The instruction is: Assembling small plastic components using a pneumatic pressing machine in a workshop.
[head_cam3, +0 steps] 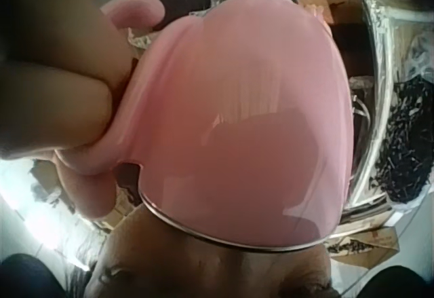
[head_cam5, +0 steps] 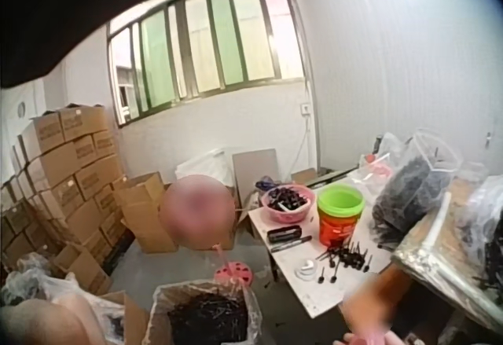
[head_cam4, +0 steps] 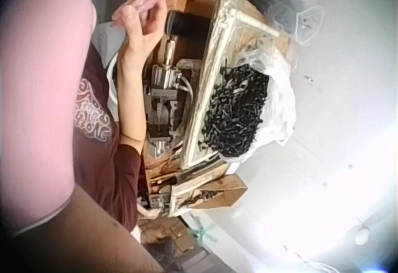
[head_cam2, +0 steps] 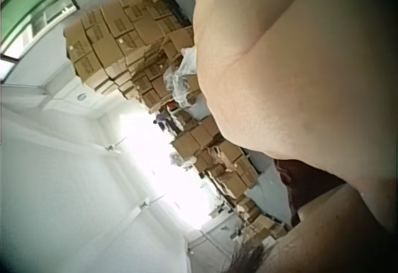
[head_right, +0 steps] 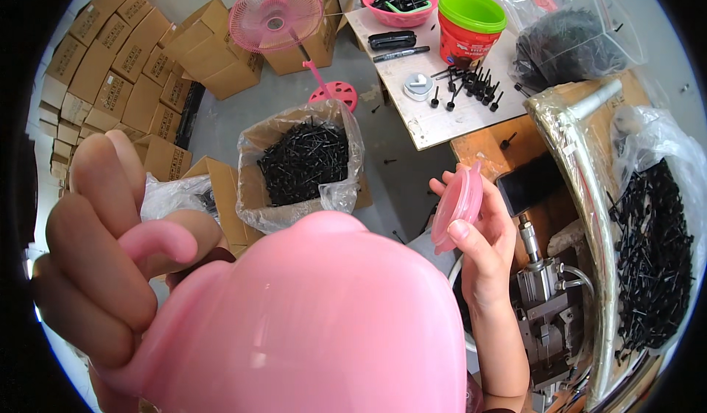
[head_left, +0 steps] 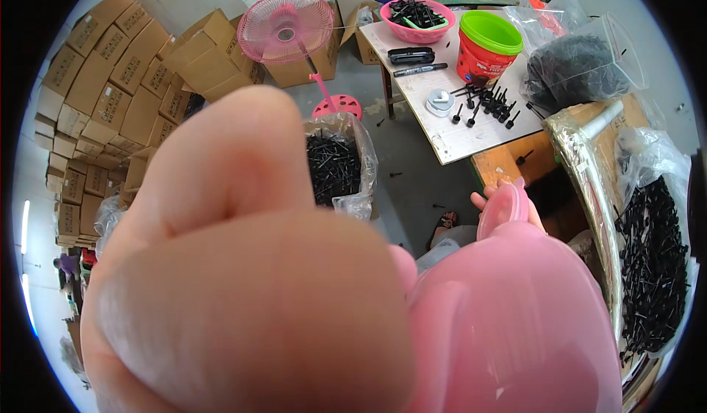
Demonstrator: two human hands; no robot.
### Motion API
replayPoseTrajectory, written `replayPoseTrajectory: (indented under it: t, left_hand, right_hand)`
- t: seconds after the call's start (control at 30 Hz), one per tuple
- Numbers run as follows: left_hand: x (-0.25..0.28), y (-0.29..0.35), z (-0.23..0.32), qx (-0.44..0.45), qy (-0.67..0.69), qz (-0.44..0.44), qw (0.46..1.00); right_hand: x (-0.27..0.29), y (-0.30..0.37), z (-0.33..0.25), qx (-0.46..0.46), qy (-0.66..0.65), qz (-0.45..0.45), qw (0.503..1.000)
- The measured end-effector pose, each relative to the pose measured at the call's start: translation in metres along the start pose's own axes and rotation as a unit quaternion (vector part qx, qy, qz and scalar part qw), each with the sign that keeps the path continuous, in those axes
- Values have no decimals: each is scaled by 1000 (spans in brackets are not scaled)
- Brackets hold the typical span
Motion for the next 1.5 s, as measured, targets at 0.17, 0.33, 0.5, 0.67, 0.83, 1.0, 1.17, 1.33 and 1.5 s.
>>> replayPoseTrajectory:
  t: [0.17, 0.33, 0.5, 0.67, 0.83, 1.0, 1.17, 1.33, 1.5]
  left_hand:
    - [1, 2, -1, -1, 5, 5, 1000]
    - [3, 1, -3, -3, 9, 10, 1000]
    - [5, 3, -4, -5, 15, 14, 1000]
    - [7, 2, -8, -17, 14, -2, 1000]
    - [11, -4, 0, -59, -9, -95, 994]
    - [5, -5, -8, -71, 25, -78, 994]
    - [-8, 2, -46, 61, 177, 102, 977]
    - [-8, 24, -57, 188, 158, 182, 952]
    - [-9, 27, -86, 229, 109, 130, 958]
  right_hand:
    - [2, -1, 8, 1, -8, -10, 1000]
    - [6, -2, 12, 1, -8, -10, 1000]
    - [6, -2, 12, 8, -2, -7, 1000]
    - [6, -2, 14, 10, -4, -8, 1000]
    - [0, 1, 11, -6, -15, -6, 1000]
    - [-8, 4, 4, 5, -10, 21, 1000]
    - [-5, -5, -16, 56, -15, 60, 997]
    - [-41, -12, -41, 99, -33, -20, 994]
    - [-62, -12, -95, 302, 385, -76, 869]
Point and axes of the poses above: each hand's wrist, its own y-axis away from the middle knuckle, its own x-axis out of the back of the hand, z = x × y, the point moved 4 cm from there along -y, towards the middle knuckle, and after that the axes turned 2 degrees about -z, right-handed, at the moved point
